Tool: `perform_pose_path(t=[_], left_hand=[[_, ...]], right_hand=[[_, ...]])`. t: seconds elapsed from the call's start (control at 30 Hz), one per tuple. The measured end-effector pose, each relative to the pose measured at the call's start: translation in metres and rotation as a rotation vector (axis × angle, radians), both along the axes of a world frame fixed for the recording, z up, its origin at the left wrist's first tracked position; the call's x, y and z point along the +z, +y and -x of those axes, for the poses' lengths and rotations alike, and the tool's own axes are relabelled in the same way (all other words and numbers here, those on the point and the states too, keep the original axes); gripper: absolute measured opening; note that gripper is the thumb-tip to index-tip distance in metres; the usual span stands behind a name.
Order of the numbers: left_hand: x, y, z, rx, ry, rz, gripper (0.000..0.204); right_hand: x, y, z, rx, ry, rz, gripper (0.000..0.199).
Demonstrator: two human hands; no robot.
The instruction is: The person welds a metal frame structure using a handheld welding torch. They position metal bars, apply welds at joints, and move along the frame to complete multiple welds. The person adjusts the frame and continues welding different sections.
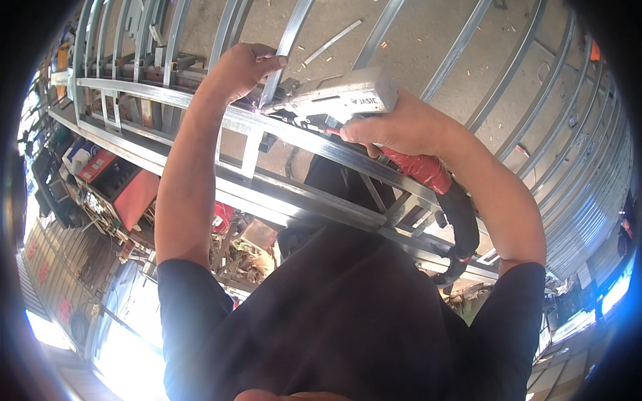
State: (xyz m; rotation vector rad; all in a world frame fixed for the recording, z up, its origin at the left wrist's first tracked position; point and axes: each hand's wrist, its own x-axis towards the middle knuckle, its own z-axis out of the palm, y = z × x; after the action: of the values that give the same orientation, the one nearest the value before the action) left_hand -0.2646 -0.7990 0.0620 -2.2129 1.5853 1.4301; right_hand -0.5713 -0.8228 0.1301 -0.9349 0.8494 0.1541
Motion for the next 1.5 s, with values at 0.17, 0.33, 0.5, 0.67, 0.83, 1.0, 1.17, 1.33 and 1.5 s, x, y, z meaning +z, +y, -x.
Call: perform_pose_path(t=[0.17, 0.33, 0.5, 0.67, 0.83, 1.0, 1.17, 1.33, 1.5], left_hand=[[-0.005, -0.003, -0.003, -0.017, 0.0, -0.022, 0.059], [-0.009, -0.002, -0.005, -0.02, 0.024, -0.004, 0.059], [-0.011, -0.002, -0.006, -0.017, 0.032, -0.009, 0.059], [-0.007, -0.004, -0.005, 0.001, 0.048, -0.038, 0.056], [-0.01, -0.002, -0.006, -0.032, 0.031, 0.049, 0.051], [-0.013, -0.003, -0.008, -0.036, 0.032, 0.005, 0.057], [-0.014, -0.003, -0.01, -0.067, 0.024, 0.026, 0.059], [-0.007, -0.009, -0.009, -0.077, 0.044, -0.032, 0.058], [0.001, 0.003, 0.0, -0.028, -0.044, 0.196, 0.057]], right_hand=[[-0.002, 0.001, 0.0, 0.015, 0.004, 0.015, 0.036], [0.001, 0.0, -0.002, 0.037, 0.013, 0.021, 0.037], [0.0, 0.002, -0.001, 0.033, 0.026, 0.019, 0.038], [0.004, 0.0, 0.0, 0.042, 0.037, 0.002, 0.046], [0.001, 0.0, 0.005, 0.062, 0.031, -0.014, 0.052], [0.006, -0.002, 0.005, 0.084, 0.074, -0.013, 0.053], [0.004, 0.0, 0.007, 0.07, 0.055, -0.02, 0.056], [0.001, 0.005, 0.014, 0.053, 0.071, -0.013, 0.058], [0.019, 0.003, 0.042, 0.013, 0.168, -0.038, 0.054]])
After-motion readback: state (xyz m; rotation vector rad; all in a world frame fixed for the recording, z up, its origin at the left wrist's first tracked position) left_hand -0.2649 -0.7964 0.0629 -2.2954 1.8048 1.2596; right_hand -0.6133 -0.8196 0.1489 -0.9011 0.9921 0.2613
